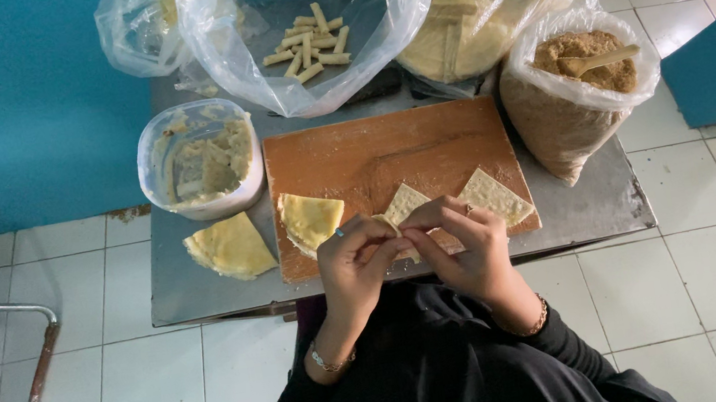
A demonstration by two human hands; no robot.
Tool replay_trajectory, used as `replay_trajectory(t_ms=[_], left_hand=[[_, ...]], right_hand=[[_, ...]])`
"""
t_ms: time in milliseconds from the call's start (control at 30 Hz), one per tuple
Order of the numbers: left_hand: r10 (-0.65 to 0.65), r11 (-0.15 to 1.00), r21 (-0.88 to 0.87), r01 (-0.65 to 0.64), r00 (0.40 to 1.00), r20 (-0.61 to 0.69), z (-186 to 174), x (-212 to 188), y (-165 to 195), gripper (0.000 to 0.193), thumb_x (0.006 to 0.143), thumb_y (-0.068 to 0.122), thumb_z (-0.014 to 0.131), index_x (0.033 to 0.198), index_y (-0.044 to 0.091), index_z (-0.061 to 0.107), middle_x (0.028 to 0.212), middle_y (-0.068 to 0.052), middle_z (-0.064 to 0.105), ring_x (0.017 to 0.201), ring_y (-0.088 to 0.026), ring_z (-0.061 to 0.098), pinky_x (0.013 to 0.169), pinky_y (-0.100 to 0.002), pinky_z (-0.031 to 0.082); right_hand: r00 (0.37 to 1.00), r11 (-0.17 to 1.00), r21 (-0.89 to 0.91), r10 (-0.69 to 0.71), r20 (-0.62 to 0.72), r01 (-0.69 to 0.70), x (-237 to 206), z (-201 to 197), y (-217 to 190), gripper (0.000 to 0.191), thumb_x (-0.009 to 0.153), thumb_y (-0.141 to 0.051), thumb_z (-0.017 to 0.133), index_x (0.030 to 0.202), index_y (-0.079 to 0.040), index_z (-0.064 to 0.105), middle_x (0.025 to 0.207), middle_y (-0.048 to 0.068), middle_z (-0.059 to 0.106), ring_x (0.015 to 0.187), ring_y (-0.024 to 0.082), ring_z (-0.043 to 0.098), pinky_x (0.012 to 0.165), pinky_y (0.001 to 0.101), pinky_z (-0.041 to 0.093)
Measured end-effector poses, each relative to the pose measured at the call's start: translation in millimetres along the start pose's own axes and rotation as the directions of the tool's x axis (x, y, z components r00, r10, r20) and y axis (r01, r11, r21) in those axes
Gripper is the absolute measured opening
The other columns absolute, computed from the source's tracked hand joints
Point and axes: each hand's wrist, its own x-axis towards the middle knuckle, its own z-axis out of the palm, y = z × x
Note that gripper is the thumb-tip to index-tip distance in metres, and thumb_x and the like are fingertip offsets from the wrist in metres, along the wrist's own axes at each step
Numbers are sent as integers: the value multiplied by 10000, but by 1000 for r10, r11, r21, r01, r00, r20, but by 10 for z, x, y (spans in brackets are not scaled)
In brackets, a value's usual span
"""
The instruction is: The person cuts thin pastry sheets into triangular pieces on a wooden board, arranges the triangles in rows, then spoons a brown filling from a bag onto each triangle. They press and fold the filled triangles by hand, working through the pieces one at a time on the board.
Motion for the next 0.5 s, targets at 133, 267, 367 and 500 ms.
replay_trajectory(t_ms=[133, 267, 367, 500], left_hand=[[120, 966, 230, -123, 992, 25, 67, 41, 161, 102, 879, -15, 798, 879, -34, 698, 857, -42, 695, 764, -94, 696, 668, -226, 553], [24, 1000, -16, -23, 999, 38, 179, 40, 267, 86, 945, -11, 733, 937, -29, 649, 921, -33, 669, 843, -75, 696, 717, -233, 577], [-83, 994, -71, 84, 996, 16, 183, 20, 212, 91, 974, 6, 686, 939, 0, 602, 866, -5, 643, 741, -25, 583, 620, -189, 456], [-1, 999, -33, -1, 998, -66, 79, 18, -26, 140, 994, 5, 688, 920, 27, 572, 825, 19, 577, 714, -7, 511, 611, -176, 406]], right_hand=[[1000, 998, -64, -25, 17, 26, 33, -66, -57, 130, 855, 50, 716, 951, -6, 648, 922, 96, 694, 830, 219, 714, 738, 299, 567], [990, 990, 52, 131, 48, -134, -5, -84, -46, 107, 944, 59, 594, 1032, 0, 578, 972, 97, 634, 834, 186, 692, 730, 279, 573], [969, 948, 199, 247, 21, -246, -82, -53, 70, 83, 1031, 32, 496, 1085, -3, 548, 1029, 88, 640, 902, 156, 659, 799, 283, 567], [892, 846, 308, 452, 16, -435, -149, 123, 330, 85, 1103, -63, 469, 1089, -17, 539, 950, 66, 615, 831, 107, 548, 753, 256, 476]])
